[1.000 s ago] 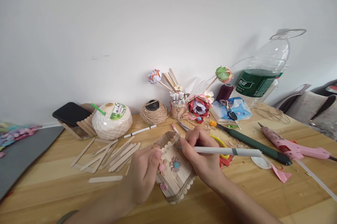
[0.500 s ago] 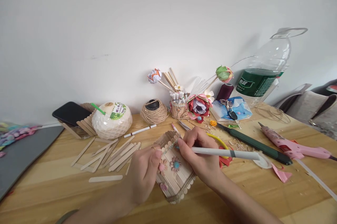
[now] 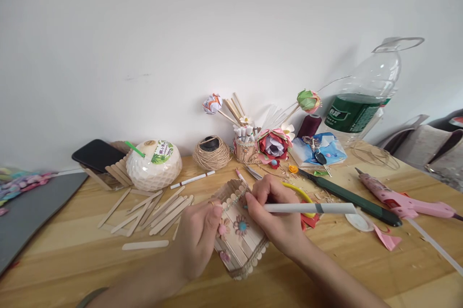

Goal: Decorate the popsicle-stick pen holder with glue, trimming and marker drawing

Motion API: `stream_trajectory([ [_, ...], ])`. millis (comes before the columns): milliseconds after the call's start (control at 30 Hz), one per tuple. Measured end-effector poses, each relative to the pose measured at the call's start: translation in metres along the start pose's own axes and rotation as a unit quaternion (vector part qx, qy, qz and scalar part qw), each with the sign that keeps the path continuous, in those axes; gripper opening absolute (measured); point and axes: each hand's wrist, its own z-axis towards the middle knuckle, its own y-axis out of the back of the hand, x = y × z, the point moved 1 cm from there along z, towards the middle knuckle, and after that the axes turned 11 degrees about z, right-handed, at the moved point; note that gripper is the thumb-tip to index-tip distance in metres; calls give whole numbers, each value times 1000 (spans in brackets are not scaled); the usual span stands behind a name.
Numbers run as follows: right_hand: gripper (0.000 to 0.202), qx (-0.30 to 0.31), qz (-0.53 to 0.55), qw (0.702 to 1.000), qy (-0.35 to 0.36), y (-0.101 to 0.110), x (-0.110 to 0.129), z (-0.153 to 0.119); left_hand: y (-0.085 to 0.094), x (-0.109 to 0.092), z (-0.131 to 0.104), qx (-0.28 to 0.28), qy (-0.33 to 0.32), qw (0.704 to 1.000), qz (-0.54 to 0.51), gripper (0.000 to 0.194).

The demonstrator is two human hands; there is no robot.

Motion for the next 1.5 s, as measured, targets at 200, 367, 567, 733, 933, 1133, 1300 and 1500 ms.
stream_trajectory([
  [200, 31, 1, 7, 1000, 0, 1, -2, -1, -1, 1, 0, 1, -4, 1000, -9, 46],
  [367, 32, 5, 25, 1000, 1, 1, -3, -1, -1, 2, 1, -1, 2, 1000, 2, 45],
  [567, 31, 9, 19, 1000, 1, 1, -3, -1, 0, 1, 0, -5, -7, 1000, 10, 46],
  [733, 32, -3, 40, 999, -6, 1, -3, -2, 0, 1, 0, -5, -2, 1000, 5, 47],
  [933, 32, -2, 32, 999, -11, 1, -3, -2, 0, 1, 0, -7, -8, 1000, 6, 47],
  [1133, 31, -22, 53, 998, -18, 1, -2, -1, 0, 2, 0, -8, 5, 1000, 4, 47],
  [1300, 30, -93, 83, 992, -17, -1, 0, 1, -1, 3, 2, -4, 20, 1000, -7, 48],
  [1500, 29, -170, 129, 975, -59, -1, 0, 6, 1, 7, 5, -8, 27, 999, -16, 51],
])
